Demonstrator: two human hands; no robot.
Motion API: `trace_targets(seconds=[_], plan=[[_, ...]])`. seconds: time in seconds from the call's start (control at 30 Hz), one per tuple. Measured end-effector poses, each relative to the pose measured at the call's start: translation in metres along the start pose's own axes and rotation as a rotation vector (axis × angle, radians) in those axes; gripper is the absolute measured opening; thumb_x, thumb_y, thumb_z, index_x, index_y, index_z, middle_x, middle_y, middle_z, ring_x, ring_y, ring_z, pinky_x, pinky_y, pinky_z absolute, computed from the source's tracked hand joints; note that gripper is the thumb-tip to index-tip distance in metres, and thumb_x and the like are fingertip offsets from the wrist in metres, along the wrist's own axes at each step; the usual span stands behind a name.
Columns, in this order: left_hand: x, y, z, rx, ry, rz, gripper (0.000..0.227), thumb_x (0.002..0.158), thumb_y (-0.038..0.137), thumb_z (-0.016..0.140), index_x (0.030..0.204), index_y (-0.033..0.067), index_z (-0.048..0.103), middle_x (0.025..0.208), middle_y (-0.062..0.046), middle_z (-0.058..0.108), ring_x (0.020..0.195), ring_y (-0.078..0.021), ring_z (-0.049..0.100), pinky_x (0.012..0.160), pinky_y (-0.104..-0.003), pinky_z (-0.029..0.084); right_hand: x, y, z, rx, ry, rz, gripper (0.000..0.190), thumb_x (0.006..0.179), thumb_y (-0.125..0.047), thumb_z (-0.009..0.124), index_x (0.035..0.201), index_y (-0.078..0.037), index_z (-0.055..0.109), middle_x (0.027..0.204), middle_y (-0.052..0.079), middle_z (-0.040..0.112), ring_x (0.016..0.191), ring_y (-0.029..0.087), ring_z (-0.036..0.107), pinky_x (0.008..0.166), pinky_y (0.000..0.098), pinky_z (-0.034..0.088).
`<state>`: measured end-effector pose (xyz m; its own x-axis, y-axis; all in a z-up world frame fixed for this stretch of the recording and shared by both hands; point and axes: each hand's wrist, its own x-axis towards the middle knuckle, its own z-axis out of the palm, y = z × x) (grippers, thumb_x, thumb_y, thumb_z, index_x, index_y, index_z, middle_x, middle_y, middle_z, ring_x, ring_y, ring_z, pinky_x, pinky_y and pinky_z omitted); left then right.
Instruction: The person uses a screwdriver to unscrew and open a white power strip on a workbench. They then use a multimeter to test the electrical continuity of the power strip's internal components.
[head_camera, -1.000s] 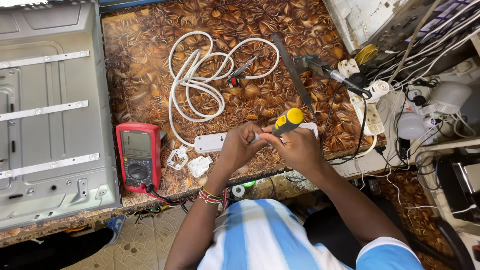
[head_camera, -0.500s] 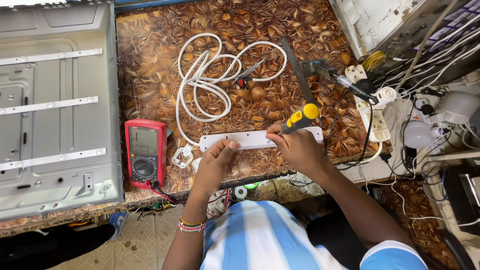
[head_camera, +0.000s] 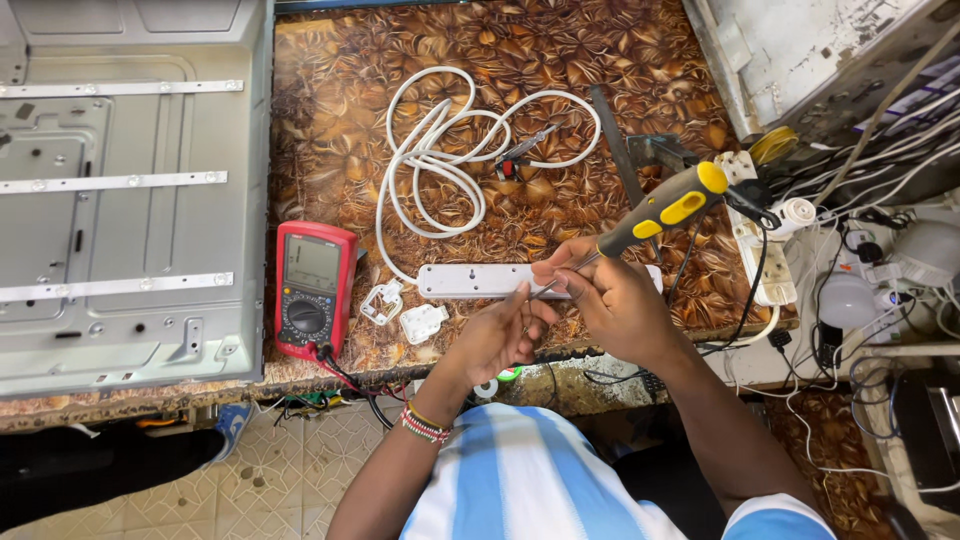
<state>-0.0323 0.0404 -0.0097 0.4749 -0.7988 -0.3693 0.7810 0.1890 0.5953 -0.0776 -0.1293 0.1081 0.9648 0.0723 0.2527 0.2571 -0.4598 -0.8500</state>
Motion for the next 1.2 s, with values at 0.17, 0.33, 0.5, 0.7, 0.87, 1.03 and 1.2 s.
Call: trace_targets(seconds=[0.17,0.33,0.5,0.7,0.87,1.03,1.2], plan=[[-0.02,0.026,0.003,-0.054,0.099,0.076,0.045,0.111,0.038,0.046,0.076,0.0137,0.061,0.055,0.006,0.047,0.042,-0.0041,0.043,0.037,-0.015,0.034,0.014,0.006,0.012,-0.048,0.098,-0.073,0.014,0.103,-0.001,0.052,0.116,0.003,0.055,0.104,0.025,0.076,0.097,0.036,0.077,0.083,0.0499,0.065],[-0.024,0.033,-0.01,0.034,0.257,0.197,0.029,0.109,0.029,0.047,0.095,0.0086,0.063,0.066,0.004,0.045,0.05,-0.0033,0.042,0.04,-0.013,0.036,0.022,0.035,0.031,-0.028,0.12,-0.047,0.013,0.105,-0.005,0.054,0.117,0.0,0.056,0.101,0.021,0.076,0.098,0.033,0.076,0.084,0.0471,0.064],[-0.023,0.049,-0.02,0.319,0.346,0.332,0.029,0.106,0.021,0.038,0.098,0.0074,0.062,0.072,0.001,0.048,0.052,-0.0065,0.043,0.042,-0.016,0.039,0.026,0.044,0.038,-0.165,0.062,0.007,0.015,0.106,-0.011,0.057,0.118,-0.005,0.059,0.098,0.016,0.079,0.097,0.03,0.077,0.082,0.044,0.062],[-0.017,0.068,0.0,0.932,0.375,0.692,0.021,0.092,0.009,0.069,0.111,-0.0002,0.071,0.064,-0.002,0.048,0.059,-0.0141,0.047,0.054,-0.027,0.043,0.033,0.05,0.034,-0.349,-0.061,0.015,0.019,0.106,-0.019,0.061,0.11,-0.005,0.073,0.102,0.018,0.078,0.098,0.036,0.075,0.08,0.0443,0.062],[-0.016,0.08,0.011,1.018,0.362,0.749,0.027,0.091,0.01,0.07,0.117,0.0053,0.074,0.063,-0.005,0.048,0.06,-0.0152,0.047,0.064,-0.031,0.049,0.038,0.039,0.025,-0.476,-0.072,0.013,0.021,0.101,-0.021,0.068,0.105,-0.003,0.078,0.103,0.021,0.076,0.102,0.039,0.073,0.085,0.0467,0.06],[-0.011,0.076,-0.001,1.036,0.275,0.741,0.022,0.091,0.015,0.072,0.111,0.0129,0.079,0.063,-0.006,0.048,0.067,-0.0158,0.045,0.065,-0.033,0.044,0.04,-0.016,0.009,-0.19,-0.118,0.147,0.053,0.097,-0.047,0.065,0.125,-0.002,0.07,0.123,0.024,0.07,0.122,0.044,0.064,0.104,0.055,0.052],[0.009,0.059,-0.018,1.031,0.279,0.874,0.014,0.088,0.022,0.078,0.098,0.0124,0.077,0.078,-0.02,0.068,0.08,-0.0412,0.068,0.075,-0.045,0.053,0.037,-0.043,0.036,0.301,0.423,-0.246,0.056,0.101,-0.038,0.058,0.132,0.007,0.05,0.112,0.019,0.066,0.114,0.024,0.064,0.11,0.0361,0.048]])
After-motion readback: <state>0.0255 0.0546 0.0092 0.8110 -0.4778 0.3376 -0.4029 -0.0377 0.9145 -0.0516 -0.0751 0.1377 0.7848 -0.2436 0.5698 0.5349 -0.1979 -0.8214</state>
